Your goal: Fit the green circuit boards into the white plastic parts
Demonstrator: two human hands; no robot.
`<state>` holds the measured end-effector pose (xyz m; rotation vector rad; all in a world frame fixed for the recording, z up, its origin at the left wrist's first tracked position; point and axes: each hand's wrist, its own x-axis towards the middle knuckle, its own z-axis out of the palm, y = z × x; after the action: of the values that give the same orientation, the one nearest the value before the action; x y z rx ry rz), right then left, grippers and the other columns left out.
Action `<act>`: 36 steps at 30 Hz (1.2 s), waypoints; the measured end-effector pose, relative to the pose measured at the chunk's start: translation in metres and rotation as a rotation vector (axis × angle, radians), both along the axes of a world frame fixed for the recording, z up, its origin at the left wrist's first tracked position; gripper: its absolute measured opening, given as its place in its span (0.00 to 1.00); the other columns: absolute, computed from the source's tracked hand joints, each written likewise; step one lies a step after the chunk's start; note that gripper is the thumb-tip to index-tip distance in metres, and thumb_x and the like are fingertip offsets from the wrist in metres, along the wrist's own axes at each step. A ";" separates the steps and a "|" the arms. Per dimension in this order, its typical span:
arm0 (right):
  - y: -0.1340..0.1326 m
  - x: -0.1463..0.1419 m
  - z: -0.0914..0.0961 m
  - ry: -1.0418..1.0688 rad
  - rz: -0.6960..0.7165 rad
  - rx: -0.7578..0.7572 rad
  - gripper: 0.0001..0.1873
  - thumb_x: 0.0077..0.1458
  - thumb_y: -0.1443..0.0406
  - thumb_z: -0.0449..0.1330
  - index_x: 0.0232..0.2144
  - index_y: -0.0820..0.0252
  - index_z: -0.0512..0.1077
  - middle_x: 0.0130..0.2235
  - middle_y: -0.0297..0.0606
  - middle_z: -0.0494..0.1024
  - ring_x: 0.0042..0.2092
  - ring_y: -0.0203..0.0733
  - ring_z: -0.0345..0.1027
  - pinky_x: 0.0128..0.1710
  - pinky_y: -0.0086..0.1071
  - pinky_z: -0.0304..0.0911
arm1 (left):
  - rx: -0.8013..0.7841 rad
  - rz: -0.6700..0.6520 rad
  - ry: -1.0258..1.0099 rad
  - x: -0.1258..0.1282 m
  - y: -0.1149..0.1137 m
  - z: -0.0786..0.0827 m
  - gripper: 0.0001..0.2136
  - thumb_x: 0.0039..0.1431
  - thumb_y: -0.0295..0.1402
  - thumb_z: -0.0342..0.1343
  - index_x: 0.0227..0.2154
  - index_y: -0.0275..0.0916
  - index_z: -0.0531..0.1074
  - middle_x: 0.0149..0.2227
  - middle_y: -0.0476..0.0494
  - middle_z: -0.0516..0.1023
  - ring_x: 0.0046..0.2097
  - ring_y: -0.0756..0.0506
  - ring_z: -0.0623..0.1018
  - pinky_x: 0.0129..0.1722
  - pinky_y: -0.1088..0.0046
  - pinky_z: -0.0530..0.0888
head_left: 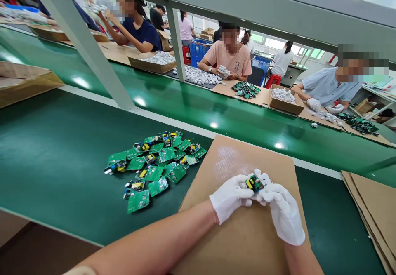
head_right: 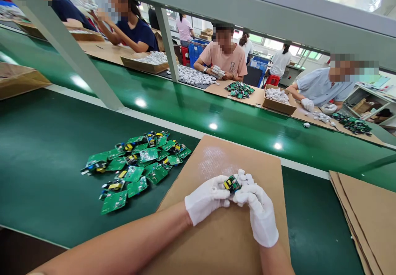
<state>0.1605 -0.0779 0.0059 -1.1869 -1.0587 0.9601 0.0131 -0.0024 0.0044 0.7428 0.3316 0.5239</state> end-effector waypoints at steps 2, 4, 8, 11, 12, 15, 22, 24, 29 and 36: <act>0.001 0.004 -0.004 0.049 -0.007 -0.036 0.09 0.54 0.59 0.57 0.28 0.56 0.73 0.29 0.35 0.75 0.29 0.38 0.66 0.31 0.34 0.63 | 0.111 0.036 0.023 0.002 -0.002 -0.002 0.20 0.43 0.29 0.62 0.43 0.39 0.69 0.31 0.45 0.73 0.29 0.52 0.71 0.23 0.80 0.61; 0.003 0.005 -0.007 0.036 -0.018 -0.105 0.06 0.53 0.61 0.59 0.31 0.55 0.74 0.34 0.36 0.76 0.30 0.38 0.66 0.32 0.34 0.64 | 0.175 0.031 0.053 0.002 -0.004 -0.001 0.19 0.42 0.30 0.63 0.41 0.39 0.70 0.30 0.46 0.73 0.29 0.52 0.70 0.24 0.80 0.62; 0.003 0.003 -0.004 -0.010 -0.068 -0.095 0.08 0.51 0.61 0.61 0.36 0.54 0.72 0.40 0.38 0.76 0.34 0.40 0.70 0.34 0.35 0.66 | 0.042 0.001 0.165 0.000 -0.002 0.002 0.17 0.47 0.37 0.62 0.40 0.37 0.72 0.37 0.41 0.73 0.33 0.51 0.72 0.30 0.77 0.68; -0.001 0.001 0.001 -0.071 -0.147 0.011 0.10 0.51 0.64 0.62 0.38 0.53 0.70 0.43 0.38 0.76 0.44 0.45 0.70 0.42 0.39 0.66 | -0.061 0.104 0.184 -0.002 0.002 0.001 0.20 0.48 0.37 0.61 0.45 0.40 0.70 0.43 0.39 0.72 0.36 0.51 0.74 0.33 0.77 0.68; -0.002 0.001 0.001 -0.138 -0.170 0.038 0.09 0.51 0.65 0.61 0.38 0.53 0.70 0.43 0.38 0.75 0.46 0.46 0.69 0.45 0.41 0.64 | -0.074 0.128 0.186 -0.002 0.002 -0.001 0.20 0.48 0.37 0.61 0.45 0.40 0.70 0.45 0.39 0.72 0.38 0.50 0.74 0.34 0.76 0.69; -0.005 0.000 -0.005 -0.436 -0.210 0.080 0.06 0.50 0.68 0.61 0.34 0.54 0.70 0.37 0.38 0.76 0.42 0.46 0.70 0.44 0.42 0.64 | -0.109 0.120 0.162 0.001 0.003 -0.005 0.20 0.49 0.36 0.61 0.46 0.39 0.69 0.48 0.37 0.71 0.40 0.48 0.75 0.36 0.75 0.69; -0.001 -0.001 -0.016 -0.850 -0.272 0.259 0.08 0.50 0.70 0.59 0.35 0.55 0.70 0.30 0.34 0.76 0.33 0.39 0.71 0.37 0.37 0.67 | 0.040 0.095 0.177 0.002 -0.004 -0.005 0.19 0.53 0.35 0.56 0.49 0.40 0.69 0.49 0.37 0.73 0.47 0.42 0.74 0.45 0.66 0.69; 0.000 -0.002 -0.015 -0.931 -0.306 0.319 0.09 0.49 0.71 0.60 0.35 0.55 0.69 0.29 0.34 0.75 0.31 0.38 0.70 0.35 0.34 0.67 | 0.085 0.144 0.203 0.001 -0.006 -0.003 0.20 0.52 0.35 0.56 0.50 0.40 0.69 0.49 0.38 0.73 0.49 0.40 0.73 0.45 0.64 0.69; 0.001 -0.001 -0.021 -1.127 -0.313 0.442 0.14 0.48 0.72 0.60 0.38 0.55 0.67 0.30 0.34 0.76 0.33 0.38 0.71 0.35 0.33 0.66 | 0.234 0.217 0.143 0.003 -0.011 -0.004 0.18 0.51 0.32 0.57 0.47 0.37 0.72 0.50 0.40 0.72 0.53 0.40 0.68 0.52 0.65 0.67; 0.002 -0.002 -0.022 -1.123 -0.303 0.387 0.12 0.50 0.70 0.59 0.39 0.53 0.70 0.37 0.39 0.75 0.40 0.44 0.71 0.40 0.38 0.68 | 0.206 0.174 0.149 0.002 -0.012 0.000 0.18 0.52 0.35 0.56 0.46 0.34 0.72 0.43 0.37 0.75 0.42 0.43 0.75 0.42 0.65 0.72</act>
<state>0.1580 -0.0757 -0.0160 -1.4992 -1.7479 -0.2499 0.0153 -0.0145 0.0042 0.9605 0.4889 0.6760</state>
